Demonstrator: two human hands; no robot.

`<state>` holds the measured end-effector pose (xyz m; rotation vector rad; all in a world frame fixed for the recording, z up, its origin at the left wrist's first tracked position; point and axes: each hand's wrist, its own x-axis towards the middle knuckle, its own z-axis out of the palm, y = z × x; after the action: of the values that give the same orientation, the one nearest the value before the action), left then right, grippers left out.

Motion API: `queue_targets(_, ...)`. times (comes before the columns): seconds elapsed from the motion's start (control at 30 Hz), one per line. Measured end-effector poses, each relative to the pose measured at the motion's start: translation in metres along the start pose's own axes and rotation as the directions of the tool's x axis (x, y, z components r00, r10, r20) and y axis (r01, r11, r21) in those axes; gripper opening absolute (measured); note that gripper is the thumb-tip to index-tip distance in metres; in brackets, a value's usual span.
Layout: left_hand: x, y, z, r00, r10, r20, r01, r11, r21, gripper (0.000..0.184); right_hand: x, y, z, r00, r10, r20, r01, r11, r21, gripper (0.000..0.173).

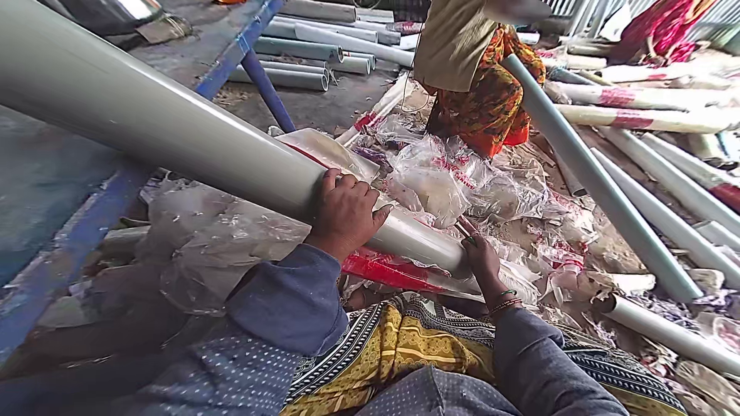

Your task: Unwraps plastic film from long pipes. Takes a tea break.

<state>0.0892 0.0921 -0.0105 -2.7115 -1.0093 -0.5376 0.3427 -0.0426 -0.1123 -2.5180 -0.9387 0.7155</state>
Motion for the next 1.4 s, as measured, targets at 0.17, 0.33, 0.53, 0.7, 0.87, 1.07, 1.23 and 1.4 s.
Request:
queue_targets(0.17, -0.002, 0.0, 0.0, 1.0, 0.005, -0.012, -0.004, 1.0, 0.015, 0.048, 0.011, 0.003, 0.002, 0.998, 0.053, 0.017, -0.054, 0.997, 0.05, 0.035)
queue_targets(0.33, -0.004, 0.002, -0.003, 1.0, -0.013, 0.025, 0.014, 1.0, -0.026, 0.046, 0.014, 0.014, 0.004, 1.0, -0.013, -0.028, 0.016, 0.993, 0.115, 0.034)
queue_targets(0.53, -0.006, 0.006, -0.02, 0.994, -0.053, 0.093, 0.067, 0.984, -0.163, 0.042, 0.012, 0.02, 0.027, 0.972, -0.022, -0.233, 0.156, 0.804, 0.574, 0.019)
queue_targets(0.7, 0.003, 0.007, -0.036, 0.965, -0.131, 0.226, 0.177, 0.965, -0.196, 0.04, 0.01, 0.009, 0.031, 0.971, 0.044, -0.233, 0.141, 0.683, 0.717, 0.012)
queue_targets(0.87, -0.011, -0.018, -0.037, 0.984, -0.161, -0.082, 0.152, 0.982, -0.11, 0.027, 0.012, -0.024, 0.02, 0.971, -0.125, -0.204, 0.233, 0.681, 0.694, 0.01)
queue_targets(1.07, -0.028, -0.048, -0.073, 0.975, -0.195, -0.107, 0.205, 0.975, 0.089, 0.043, 0.02, -0.073, 0.024, 0.944, -0.313, -0.109, 0.288, 0.611, 0.737, 0.008)
queue_targets(1.23, -0.029, -0.057, -0.083, 0.977, -0.21, -0.04, 0.213, 0.964, 0.159, 0.048, 0.016, -0.076, 0.037, 0.934, -0.356, -0.01, 0.237, 0.6, 0.765, 0.007)
queue_targets(1.4, -0.03, -0.075, -0.084, 0.982, -0.183, 0.041, 0.175, 0.972, 0.154, 0.06, 0.007, -0.069, 0.034, 0.928, -0.372, 0.036, 0.197, 0.569, 0.799, 0.01)
